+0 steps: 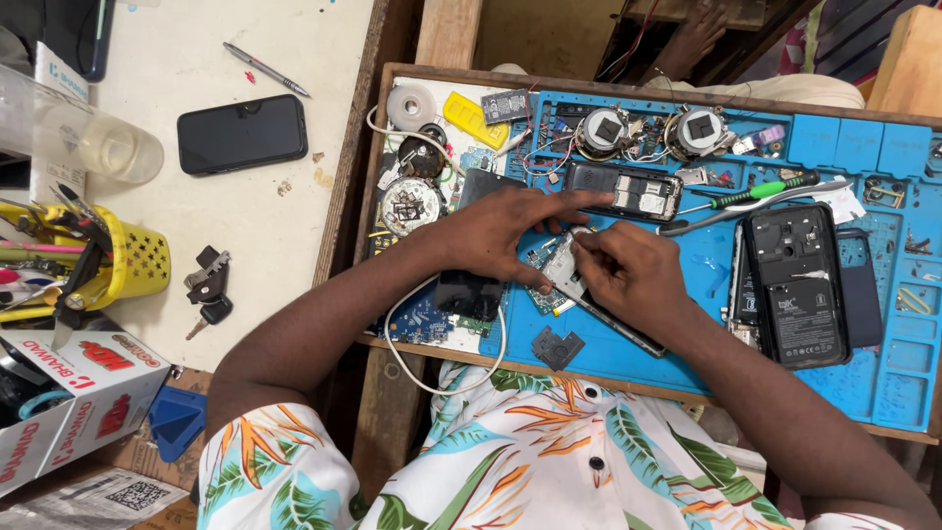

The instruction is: The person disassembles a smartphone, removes the battery, and manipulates internal components on a cluttered workbench. They use a screwdriver to pry open the device and handle various small parts and tools throughout the process.

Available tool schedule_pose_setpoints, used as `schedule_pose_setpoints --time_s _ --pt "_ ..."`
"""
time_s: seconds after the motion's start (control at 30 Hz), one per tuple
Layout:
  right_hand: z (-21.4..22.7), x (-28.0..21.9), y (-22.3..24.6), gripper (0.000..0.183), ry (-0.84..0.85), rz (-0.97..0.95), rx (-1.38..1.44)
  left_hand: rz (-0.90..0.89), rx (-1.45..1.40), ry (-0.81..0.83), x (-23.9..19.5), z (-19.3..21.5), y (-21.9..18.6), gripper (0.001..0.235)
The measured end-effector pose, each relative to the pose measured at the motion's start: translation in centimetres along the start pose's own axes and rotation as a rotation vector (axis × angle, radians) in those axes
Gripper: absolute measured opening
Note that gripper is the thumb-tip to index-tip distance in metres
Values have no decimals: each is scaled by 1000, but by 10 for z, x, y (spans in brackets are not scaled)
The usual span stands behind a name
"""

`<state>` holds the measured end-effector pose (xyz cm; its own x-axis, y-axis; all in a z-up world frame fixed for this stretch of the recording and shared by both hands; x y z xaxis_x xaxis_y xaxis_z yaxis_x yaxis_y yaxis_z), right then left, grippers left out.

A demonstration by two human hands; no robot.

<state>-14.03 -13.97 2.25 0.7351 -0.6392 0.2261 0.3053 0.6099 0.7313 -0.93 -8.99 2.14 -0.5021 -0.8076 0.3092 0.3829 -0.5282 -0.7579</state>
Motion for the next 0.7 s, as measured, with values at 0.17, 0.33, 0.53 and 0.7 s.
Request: schedule_pose_setpoints --time_s 0.17,0.33,0.53,0.7 --pt "-4 -3 2 12 76 28 43 20 -67 9 2 0 -1 116" --pt "6 4 -6 15 -56 -117 -3 -29 -81 -23 5 4 -11 115" --pt "3 4 -6 15 -52 -115 34 5 -64 -23 3 4 -3 115" --pt "9 4 8 17 -79 -12 23 -69 -16 -50 3 6 -8 113"
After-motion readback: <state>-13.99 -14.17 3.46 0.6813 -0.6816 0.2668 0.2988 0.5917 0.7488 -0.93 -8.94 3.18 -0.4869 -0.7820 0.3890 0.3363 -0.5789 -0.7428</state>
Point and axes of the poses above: each hand's wrist, its own x-axis towards the middle knuckle, its own z-axis out of the back of the hand, y = z × x, the point moved 9 cm from there along x, towards the middle knuckle, and after that the axes turned 10 degrees about -z, right-handed, at the moved point
